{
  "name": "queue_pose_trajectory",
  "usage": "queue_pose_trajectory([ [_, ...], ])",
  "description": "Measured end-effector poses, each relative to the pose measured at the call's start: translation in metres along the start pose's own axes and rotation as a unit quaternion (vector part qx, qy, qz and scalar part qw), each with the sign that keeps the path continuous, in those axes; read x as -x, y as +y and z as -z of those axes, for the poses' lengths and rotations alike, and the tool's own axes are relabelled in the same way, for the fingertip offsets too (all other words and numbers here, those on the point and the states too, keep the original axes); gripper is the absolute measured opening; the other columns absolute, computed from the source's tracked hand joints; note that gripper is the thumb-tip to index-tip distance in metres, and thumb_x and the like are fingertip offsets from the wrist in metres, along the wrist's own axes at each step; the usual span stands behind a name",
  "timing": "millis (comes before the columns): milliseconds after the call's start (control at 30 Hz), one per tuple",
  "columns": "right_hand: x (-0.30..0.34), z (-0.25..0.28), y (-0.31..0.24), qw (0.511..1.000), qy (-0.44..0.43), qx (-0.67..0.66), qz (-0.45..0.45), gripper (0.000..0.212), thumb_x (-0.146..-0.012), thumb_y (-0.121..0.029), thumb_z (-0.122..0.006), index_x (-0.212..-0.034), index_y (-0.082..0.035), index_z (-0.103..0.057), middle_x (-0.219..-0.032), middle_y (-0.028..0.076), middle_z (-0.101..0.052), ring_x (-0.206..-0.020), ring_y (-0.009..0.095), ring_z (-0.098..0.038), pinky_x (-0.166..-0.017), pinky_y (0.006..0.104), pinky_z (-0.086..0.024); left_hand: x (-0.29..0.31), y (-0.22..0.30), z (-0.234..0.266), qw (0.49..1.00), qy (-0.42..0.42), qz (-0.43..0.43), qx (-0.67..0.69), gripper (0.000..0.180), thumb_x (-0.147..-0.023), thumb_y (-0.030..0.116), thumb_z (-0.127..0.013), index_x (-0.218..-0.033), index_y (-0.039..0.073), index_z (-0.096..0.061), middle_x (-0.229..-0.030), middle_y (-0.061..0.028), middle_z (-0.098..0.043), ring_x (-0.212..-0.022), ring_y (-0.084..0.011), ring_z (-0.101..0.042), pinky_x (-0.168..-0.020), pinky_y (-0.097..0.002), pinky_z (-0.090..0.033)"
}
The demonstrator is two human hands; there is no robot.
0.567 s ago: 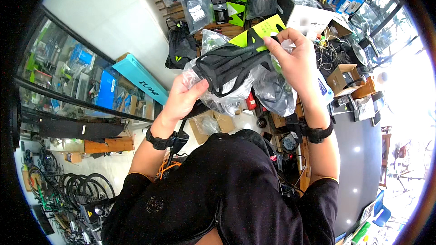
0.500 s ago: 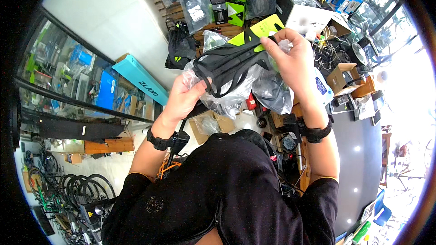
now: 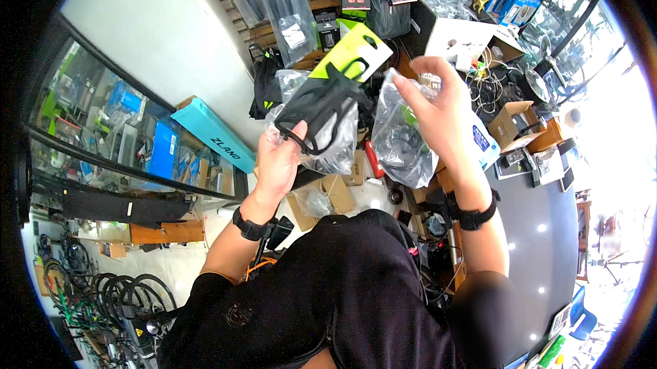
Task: The person organizes various packaged bicycle accessories by picking them up from a box and placing them onto display hooks on a wall in a bicycle shop.
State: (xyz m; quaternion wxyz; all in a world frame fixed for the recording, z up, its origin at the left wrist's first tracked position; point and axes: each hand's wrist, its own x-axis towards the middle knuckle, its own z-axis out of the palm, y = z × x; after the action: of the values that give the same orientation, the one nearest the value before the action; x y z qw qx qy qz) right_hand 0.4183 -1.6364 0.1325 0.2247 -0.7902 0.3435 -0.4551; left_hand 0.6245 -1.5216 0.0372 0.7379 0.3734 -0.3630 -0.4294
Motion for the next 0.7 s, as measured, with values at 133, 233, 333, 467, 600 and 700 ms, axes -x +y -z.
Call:
queue_pose_trajectory([
  [133,0.012,0.0,-0.025,0.992,-0.112,-0.055,-0.034,0.033,-0.077,-0.021,-0.074,-0.1,0.001,-0.064,-0.095,0.014,-0.066,-0.088,0.022,-0.064,-0.078,0.0312,-0.049,-0.012,-0.006,0.005,0.992,0.111,-0.052,0.0,0.023,-0.091,0.006,-0.059,-0.111,-0.005,-0.059,-0.109,-0.0048,-0.063,-0.095,-0.0105,-0.057,-0.087,-0.026,-0.044],
  [233,0.018,-0.028,-0.043,0.988,-0.139,-0.057,0.041,0.036,-0.076,-0.024,-0.075,-0.099,0.002,-0.064,-0.084,0.015,-0.065,-0.079,0.025,-0.065,-0.071,0.0325,-0.05,-0.017,0.004,-0.01,0.986,0.132,-0.104,0.008,0.023,-0.091,0.007,-0.06,-0.11,-0.004,-0.06,-0.107,-0.0046,-0.064,-0.092,-0.0098,-0.057,-0.085,-0.0258,-0.045],
  [333,0.016,-0.054,-0.048,0.976,-0.182,-0.102,-0.065,0.031,-0.079,-0.023,-0.073,-0.084,0.005,-0.06,-0.067,0.016,-0.061,-0.056,0.026,-0.06,-0.054,0.0335,-0.046,-0.017,-0.007,-0.006,0.983,0.14,-0.112,-0.048,0.027,-0.091,0.005,-0.059,-0.116,-0.005,-0.057,-0.111,-0.0058,-0.062,-0.098,-0.0117,-0.057,-0.086,-0.0258,-0.045],
  [467,0.014,-0.072,-0.038,0.983,-0.153,-0.093,-0.048,0.019,-0.087,-0.014,-0.064,-0.084,0.005,-0.061,-0.062,0.011,-0.06,-0.052,0.01,-0.05,-0.05,0.0276,-0.042,-0.017,-0.007,-0.005,0.981,0.125,-0.122,-0.081,0.026,-0.091,0.007,-0.06,-0.115,-0.004,-0.058,-0.11,-0.0046,-0.062,-0.096,-0.0107,-0.056,-0.086,-0.0254,-0.044],
  [600,0.011,-0.074,-0.036,0.982,-0.163,-0.096,-0.014,0.016,-0.089,-0.012,-0.062,-0.086,0.004,-0.06,-0.061,0.009,-0.059,-0.054,0.008,-0.05,-0.051,0.0271,-0.042,-0.008,-0.013,0.021,0.98,0.122,-0.116,-0.101,0.024,-0.091,0.006,-0.059,-0.114,-0.003,-0.059,-0.108,-0.0033,-0.062,-0.094,-0.0098,-0.056,-0.085,-0.0248,-0.044],
  [700,-0.004,-0.069,-0.042,0.984,-0.123,-0.132,-0.011,0.023,-0.088,-0.011,-0.061,-0.076,0.004,-0.049,-0.059,0.02,-0.051,-0.048,0.033,-0.046,-0.047,0.0361,-0.039,0.002,-0.015,0.042,0.974,0.178,-0.069,-0.121,0.026,-0.092,0.009,-0.059,-0.115,-0.003,-0.059,-0.108,-0.0035,-0.063,-0.095,-0.0097,-0.057,-0.085,-0.0255,-0.045],
])
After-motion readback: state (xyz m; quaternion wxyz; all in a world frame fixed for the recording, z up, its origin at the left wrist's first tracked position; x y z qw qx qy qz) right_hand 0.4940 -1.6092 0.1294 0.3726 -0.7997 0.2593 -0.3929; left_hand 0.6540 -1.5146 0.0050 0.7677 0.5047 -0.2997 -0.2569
